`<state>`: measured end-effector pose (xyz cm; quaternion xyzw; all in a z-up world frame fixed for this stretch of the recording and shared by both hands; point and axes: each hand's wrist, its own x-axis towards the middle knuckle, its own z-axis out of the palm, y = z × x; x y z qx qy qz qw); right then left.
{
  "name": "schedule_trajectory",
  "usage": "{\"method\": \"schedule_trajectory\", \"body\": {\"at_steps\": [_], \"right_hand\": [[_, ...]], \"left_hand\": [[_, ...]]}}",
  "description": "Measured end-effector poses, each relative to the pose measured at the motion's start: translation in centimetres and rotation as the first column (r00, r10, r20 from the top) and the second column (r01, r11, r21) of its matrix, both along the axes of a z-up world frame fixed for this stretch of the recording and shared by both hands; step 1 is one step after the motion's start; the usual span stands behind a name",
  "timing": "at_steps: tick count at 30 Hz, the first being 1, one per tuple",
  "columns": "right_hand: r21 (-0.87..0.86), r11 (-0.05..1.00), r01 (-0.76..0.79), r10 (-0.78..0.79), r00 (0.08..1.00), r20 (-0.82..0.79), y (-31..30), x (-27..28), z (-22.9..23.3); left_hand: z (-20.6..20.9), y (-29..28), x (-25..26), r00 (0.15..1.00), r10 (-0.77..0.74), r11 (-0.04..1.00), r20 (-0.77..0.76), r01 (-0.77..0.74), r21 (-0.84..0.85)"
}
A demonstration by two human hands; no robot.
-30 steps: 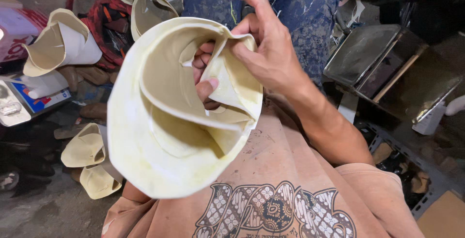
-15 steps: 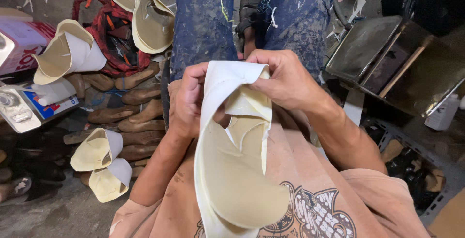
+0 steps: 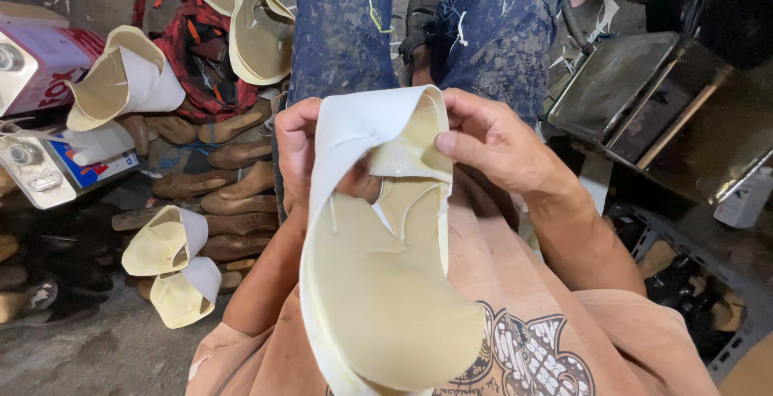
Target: The person constructs a white leather shoe by pulling the leather upper over a wooden last, using pliers to stretch and secure the material, hammering the edges flat, and fitting a leather sole piece.
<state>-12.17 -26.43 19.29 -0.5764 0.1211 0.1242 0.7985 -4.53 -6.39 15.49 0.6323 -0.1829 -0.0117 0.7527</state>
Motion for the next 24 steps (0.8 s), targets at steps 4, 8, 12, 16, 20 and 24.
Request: {"method": "schedule_trajectory", "body": {"at_steps": [4, 8, 12, 16, 20, 24], "right_hand": [[0.062, 0.998, 0.002, -0.002, 1.000, -0.012, 1.0, -1.0, 0.2], [-0.087, 0.996, 0.004, -0.014, 0.994, -0.108, 2.2, -0.9, 1.1], [-0.267, 0.960, -0.084, 0.042, 0.986, -0.159, 1.7, 0.3, 3.5], [-0.379, 0.915, -0.139, 0.099, 0.987, -0.123, 1.7, 0.7, 4.0], [-0.752, 0.659, -0.019, 0.128, 0.988, 0.087, 1.5, 0.0, 4.4], [-0.950, 0.164, 0.265, 0.325, 0.895, 0.306, 1.9, 0.3, 5.8]], "left_hand": [[-1.2, 0.6, -0.5, 0.997, 0.041, 0.997, -0.059, -0.037, 0.067], [-3.2, 0.5, -0.7, 0.983, -0.079, 0.984, -0.164, 0.051, -0.168], [-0.7, -0.6, 0.6, 0.981, 0.038, 0.998, -0.190, -0.045, -0.035], [2.0, -1.6, 0.8, 0.951, 0.292, 0.930, -0.105, -0.257, 0.262], [3.5, 0.1, 0.6, 0.980, 0.123, 0.944, -0.155, -0.067, 0.325], [0.0, 2.1, 0.5, 0.976, -0.075, 0.746, 0.206, -0.082, 0.661]]}}
